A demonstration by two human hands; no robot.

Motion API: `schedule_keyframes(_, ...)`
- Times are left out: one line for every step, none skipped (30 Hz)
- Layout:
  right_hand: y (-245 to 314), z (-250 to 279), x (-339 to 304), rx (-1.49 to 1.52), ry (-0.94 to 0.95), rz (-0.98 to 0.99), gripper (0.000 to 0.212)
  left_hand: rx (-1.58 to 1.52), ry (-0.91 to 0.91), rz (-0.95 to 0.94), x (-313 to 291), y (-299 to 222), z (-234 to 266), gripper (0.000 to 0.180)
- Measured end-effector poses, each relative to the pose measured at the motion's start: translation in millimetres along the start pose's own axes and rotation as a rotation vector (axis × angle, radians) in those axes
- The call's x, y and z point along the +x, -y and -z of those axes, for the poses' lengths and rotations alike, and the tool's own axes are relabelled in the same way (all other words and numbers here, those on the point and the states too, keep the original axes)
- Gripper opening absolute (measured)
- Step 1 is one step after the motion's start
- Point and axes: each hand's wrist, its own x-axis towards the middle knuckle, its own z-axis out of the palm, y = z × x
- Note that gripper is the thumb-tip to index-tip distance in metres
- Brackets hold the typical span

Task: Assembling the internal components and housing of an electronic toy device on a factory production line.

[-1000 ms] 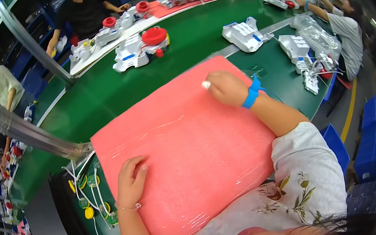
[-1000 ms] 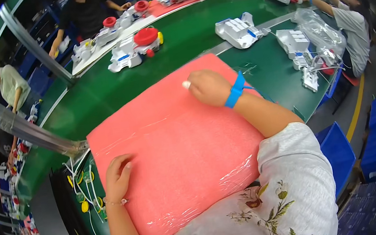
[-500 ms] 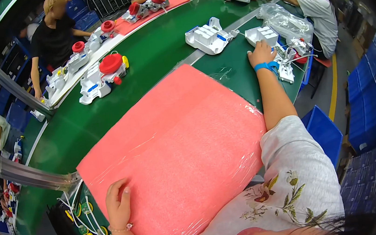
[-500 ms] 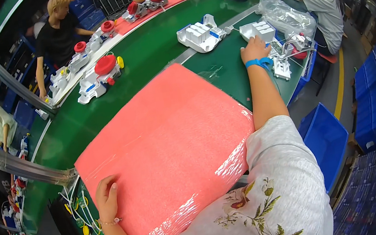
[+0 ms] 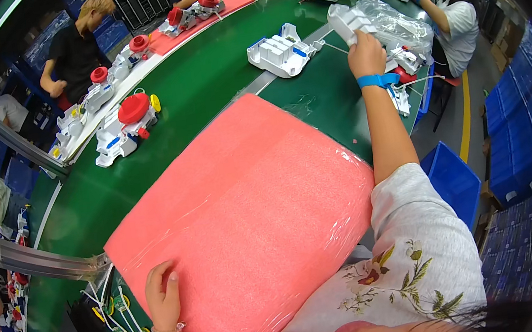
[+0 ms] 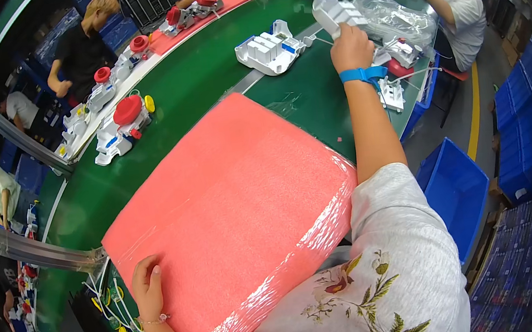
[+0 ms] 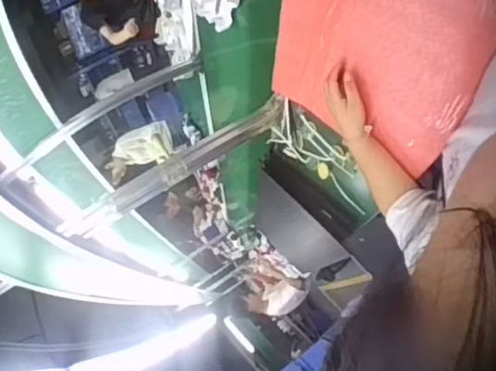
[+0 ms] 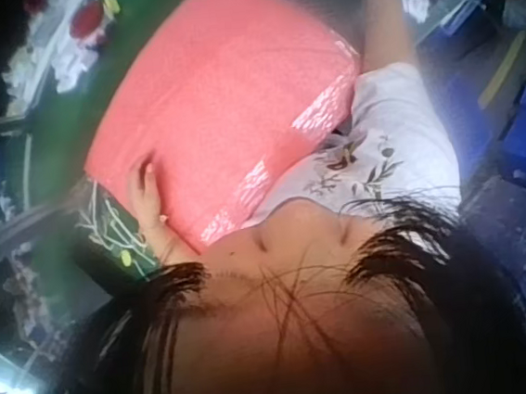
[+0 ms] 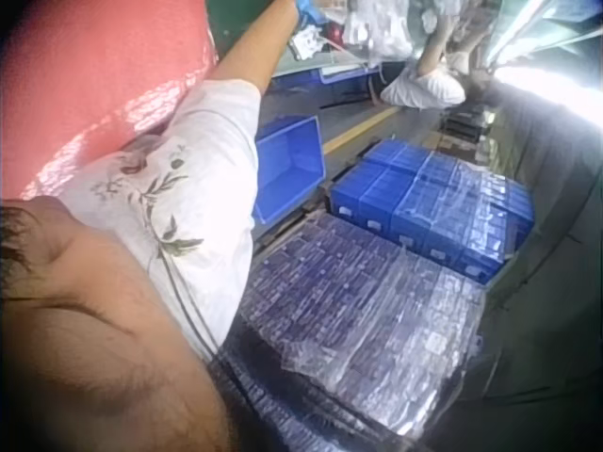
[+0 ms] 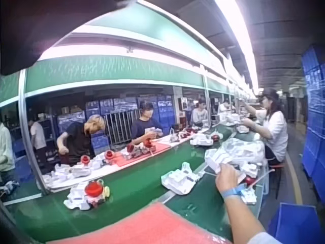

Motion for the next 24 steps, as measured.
schedule_keyframes(6.8,5.6,3.4,0.004,0.000,0.000,0.027,-0.005,-0.004,0.008,-0.5,1.1,0.1,0.021)
schedule_keyframes(12.7,13.7,7.8,0.057,-0.057,0.030,0.028,-0.007,-0.001,0.006,-0.1,1.4,-0.3,0.021)
schedule_keyframes(19.3,22.9,12.4,0.109,-0.113,0.059,0.030,-0.001,-0.003,0.006,0.5,1.3,-0.9,0.021)
schedule_keyframes(31.7,33.3,15.0,0.166,-0.103,0.057,0.031,0.009,-0.009,0.012,-0.1,1.7,0.3,0.021)
schedule_keyframes(36.5,39.8,17.5,0.167,-0.102,0.056,0.031,0.010,-0.009,0.013,-0.1,0.7,0.6,0.021)
schedule_keyframes(39.7,44.7,19.9,0.236,-0.177,0.082,0.032,0.014,-0.005,0.006,0.1,-0.6,0.9,0.021)
schedule_keyframes(46.2,51.0,22.1,0.312,-0.252,0.110,0.032,0.018,-0.006,0.004,-1.6,-1.0,2.8,0.021)
schedule_keyframes(50.6,63.9,23.0,0.371,-0.209,0.079,0.032,0.019,-0.012,0.007,-1.6,-1.4,2.1,0.021)
schedule_keyframes(55.3,76.0,23.4,0.377,-0.210,0.081,0.032,0.013,-0.013,-0.005,-0.9,-1.4,0.5,0.021)
schedule_keyframes(60.6,88.9,24.1,0.479,-0.210,0.097,0.031,0.005,-0.015,-0.019,0.1,-1.4,-0.5,0.021)
schedule_keyframes(68.3,100.1,22.0,0.587,-0.205,0.112,0.031,0.009,-0.023,-0.012,0.0,0.1,-1.2,0.021)
schedule_keyframes(77.8,112.9,19.5,0.676,-0.223,0.154,0.030,0.015,-0.022,-0.025,0.0,1.5,-1.8,0.021)
schedule_keyframes(90.0,130.5,15.9,0.737,-0.184,0.214,0.031,0.019,-0.022,-0.035,-1.2,2.7,-0.6,0.021)
schedule_keyframes(103.0,146.8,9.8,0.801,-0.144,0.274,0.031,0.023,-0.033,-0.023,-3.3,2.1,1.2,0.021)
schedule_keyframes(112.4,159.5,3.6,0.806,-0.119,0.346,0.031,0.021,-0.027,-0.026,-3.7,-1.3,1.2,0.020)
schedule_keyframes(123.7,171.5,-4.3,0.830,-0.114,0.417,0.032,0.023,-0.026,-0.026,-5.2,-1.5,3.5,0.020)
schedule_keyframes(130.0,184.1,-10.9,0.843,-0.114,0.487,0.032,0.024,-0.032,-0.025,-4.2,-1.1,4.0,0.020)
schedule_keyframes(136.1,193.7,-17.7,0.880,-0.125,0.560,0.033,0.009,-0.012,-0.035,-3.3,1.7,3.5,0.022)
schedule_keyframes(142.4,199.9,-25.4,0.938,-0.064,0.610,0.033,-0.005,0.007,-0.043,-4.2,4.6,2.8,0.023)
schedule_keyframes(148.3,205.6,-33.4,0.989,-0.002,0.656,0.033,-0.004,0.004,-0.043,-3.4,8.2,1.4,0.023)
schedule_keyframes(156.2,213.7,-42.9,1.052,0.111,0.700,0.033,-0.119,-0.015,-0.010,-2.3,13.6,-0.7,0.026)
schedule_keyframes(163.9,214.7,-51.9,1.139,0.112,0.805,0.033,-0.234,-0.032,0.020,0.7,19.2,-3.5,0.030)
schedule_keyframes(171.1,212.4,-63.1,1.224,0.114,0.909,0.032,-0.404,-0.062,0.030,4.3,28.9,-6.4,0.029)
schedule_keyframes(179.5,226.7,-75.8,1.305,0.165,0.988,0.029,-0.581,-0.103,0.023,0.8,42.7,-2.8,0.032)
